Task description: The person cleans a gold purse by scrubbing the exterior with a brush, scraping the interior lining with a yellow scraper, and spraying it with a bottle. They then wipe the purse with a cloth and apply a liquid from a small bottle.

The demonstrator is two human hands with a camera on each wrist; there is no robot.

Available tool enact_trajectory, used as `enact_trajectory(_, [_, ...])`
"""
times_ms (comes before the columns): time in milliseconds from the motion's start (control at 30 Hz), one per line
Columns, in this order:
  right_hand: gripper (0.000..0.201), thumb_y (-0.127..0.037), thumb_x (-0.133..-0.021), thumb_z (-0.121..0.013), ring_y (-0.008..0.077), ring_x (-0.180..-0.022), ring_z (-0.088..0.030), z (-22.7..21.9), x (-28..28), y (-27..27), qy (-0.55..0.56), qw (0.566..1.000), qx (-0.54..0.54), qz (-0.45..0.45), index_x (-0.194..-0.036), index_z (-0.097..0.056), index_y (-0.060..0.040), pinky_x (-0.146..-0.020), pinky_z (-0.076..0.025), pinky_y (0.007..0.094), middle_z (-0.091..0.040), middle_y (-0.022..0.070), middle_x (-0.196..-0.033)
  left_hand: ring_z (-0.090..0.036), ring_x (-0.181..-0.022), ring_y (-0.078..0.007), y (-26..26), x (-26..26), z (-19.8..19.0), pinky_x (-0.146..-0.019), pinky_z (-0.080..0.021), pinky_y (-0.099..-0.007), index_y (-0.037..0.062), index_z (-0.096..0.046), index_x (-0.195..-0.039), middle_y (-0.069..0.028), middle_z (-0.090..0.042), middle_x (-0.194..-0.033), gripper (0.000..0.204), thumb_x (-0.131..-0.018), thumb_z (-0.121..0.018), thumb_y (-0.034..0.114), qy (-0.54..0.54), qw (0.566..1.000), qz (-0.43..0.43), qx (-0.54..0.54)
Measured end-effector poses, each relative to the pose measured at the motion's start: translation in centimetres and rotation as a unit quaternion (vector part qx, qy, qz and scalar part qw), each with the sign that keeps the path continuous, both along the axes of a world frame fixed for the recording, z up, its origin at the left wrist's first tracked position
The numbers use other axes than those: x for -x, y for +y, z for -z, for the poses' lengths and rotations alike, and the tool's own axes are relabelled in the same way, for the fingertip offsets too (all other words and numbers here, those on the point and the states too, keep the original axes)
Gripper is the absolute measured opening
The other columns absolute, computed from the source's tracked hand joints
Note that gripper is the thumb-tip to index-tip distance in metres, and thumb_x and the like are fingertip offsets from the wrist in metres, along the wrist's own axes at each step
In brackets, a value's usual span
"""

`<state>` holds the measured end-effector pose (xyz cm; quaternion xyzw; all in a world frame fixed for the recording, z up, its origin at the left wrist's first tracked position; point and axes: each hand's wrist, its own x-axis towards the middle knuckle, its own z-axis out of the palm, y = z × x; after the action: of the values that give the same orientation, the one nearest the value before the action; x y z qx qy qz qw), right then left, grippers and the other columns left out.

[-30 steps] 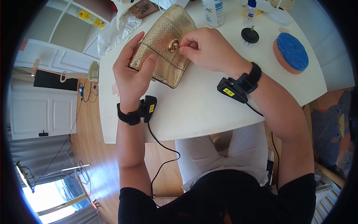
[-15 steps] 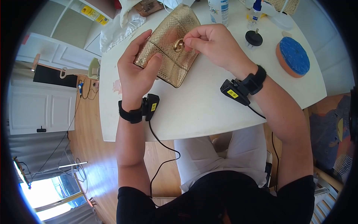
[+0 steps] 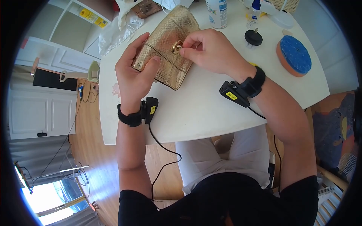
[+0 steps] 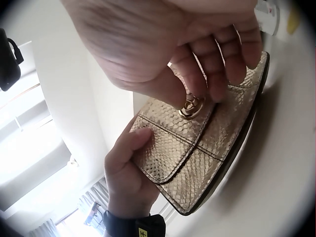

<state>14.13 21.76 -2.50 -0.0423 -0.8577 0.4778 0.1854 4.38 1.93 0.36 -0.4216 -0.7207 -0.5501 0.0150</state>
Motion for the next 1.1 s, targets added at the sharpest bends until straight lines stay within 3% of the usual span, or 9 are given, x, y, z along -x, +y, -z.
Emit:
enact_trajectory(100, [0.018,-0.017,-0.091,-0.072,0.0108,-0.064,-0.064,0.3,0.2,0.0,-0.001,1.000,0.008,0.014,-0.090,-0.074,0.0007,-0.061,-0.050,0.0271,-0.071,0.0069,-0.071,-0.064,-0.105,-0.0152,0.0,-0.1,0.0,-0.093,-0.051,-0.0279,-0.0060,-0.059,-0.134,-0.0129,-0.068,-0.118,0.052,-0.083,-0.067,0.000,0.000,1.000,0.005,0.002])
enact_trajectory(400, [0.024,-0.022,-0.091,-0.070,0.0118,-0.055,-0.055,0.5,0.2,-0.2,-0.061,0.997,0.046,0.012,-0.086,-0.073,0.0005,-0.053,-0.044,0.0302,-0.065,0.0053,-0.064,-0.063,-0.109,-0.0163,-0.5,0.0,-0.2,-0.096,-0.050,-0.0287,-0.0077,-0.057,-0.135,-0.0134,-0.067,-0.120,0.054,-0.082,-0.066,-0.002,-0.008,0.998,0.055,0.043])
enact_trajectory(500, [0.025,-0.023,-0.092,-0.067,0.0121,-0.057,-0.056,-0.2,-0.1,-0.5,-0.107,0.992,0.072,0.007,-0.086,-0.072,0.0002,-0.053,-0.044,0.0303,-0.064,0.0054,-0.065,-0.064,-0.108,-0.0161,-0.4,0.0,-0.2,-0.096,-0.050,-0.0285,-0.0078,-0.057,-0.135,-0.0133,-0.067,-0.119,0.054,-0.082,-0.066,-0.003,-0.009,0.996,0.069,0.048])
enact_trajectory(733, [0.028,-0.025,-0.094,-0.061,0.0162,-0.061,-0.060,1.0,0.6,-0.2,-0.081,0.996,0.040,-0.029,-0.087,-0.073,-0.0008,-0.056,-0.048,0.0332,-0.069,0.0076,-0.072,-0.064,-0.105,-0.0156,-0.5,0.1,-0.2,-0.094,-0.051,-0.0282,-0.0078,-0.057,-0.135,-0.0132,-0.068,-0.116,0.054,-0.081,-0.067,-0.003,-0.005,0.996,0.073,0.048])
enact_trajectory(833, [0.031,-0.026,-0.095,-0.057,0.0190,-0.064,-0.064,0.4,0.4,-0.4,-0.137,0.983,0.118,-0.032,-0.087,-0.074,-0.0010,-0.062,-0.051,0.0340,-0.072,0.0103,-0.077,-0.064,-0.105,-0.0156,-0.5,0.1,-0.3,-0.094,-0.051,-0.0281,-0.0078,-0.057,-0.135,-0.0132,-0.068,-0.116,0.055,-0.081,-0.067,-0.004,-0.007,0.996,0.065,0.053])
enact_trajectory(933, [0.027,-0.024,-0.092,-0.062,0.0206,-0.067,-0.067,0.3,0.3,-0.5,-0.117,0.991,0.072,-0.009,-0.086,-0.073,-0.0013,-0.063,-0.052,0.0344,-0.072,0.0122,-0.079,-0.064,-0.105,-0.0157,-0.5,0.1,-0.2,-0.094,-0.051,-0.0281,-0.0080,-0.057,-0.135,-0.0134,-0.068,-0.116,0.055,-0.081,-0.067,-0.003,-0.012,0.997,0.067,0.048])
enact_trajectory(1000, [0.023,-0.024,-0.089,-0.069,0.0220,-0.067,-0.068,-0.5,-0.5,-0.6,-0.081,0.995,-0.045,0.031,-0.084,-0.072,-0.0016,-0.063,-0.052,0.0349,-0.072,0.0111,-0.076,-0.064,-0.108,-0.0164,-0.6,0.0,-0.4,-0.096,-0.049,-0.0286,-0.0081,-0.056,-0.136,-0.0138,-0.067,-0.119,0.056,-0.081,-0.065,-0.003,-0.008,0.996,0.065,0.058])
enact_trajectory(1100, [0.022,-0.024,-0.084,-0.076,0.0248,-0.066,-0.068,0.3,-0.5,-0.7,-0.021,0.996,-0.066,0.052,-0.084,-0.071,-0.0021,-0.063,-0.053,0.0354,-0.071,0.0120,-0.073,-0.063,-0.112,-0.0171,-0.6,-0.1,-0.4,-0.098,-0.048,-0.0290,-0.0082,-0.056,-0.137,-0.0142,-0.066,-0.123,0.056,-0.081,-0.064,-0.003,-0.004,0.996,0.066,0.068])
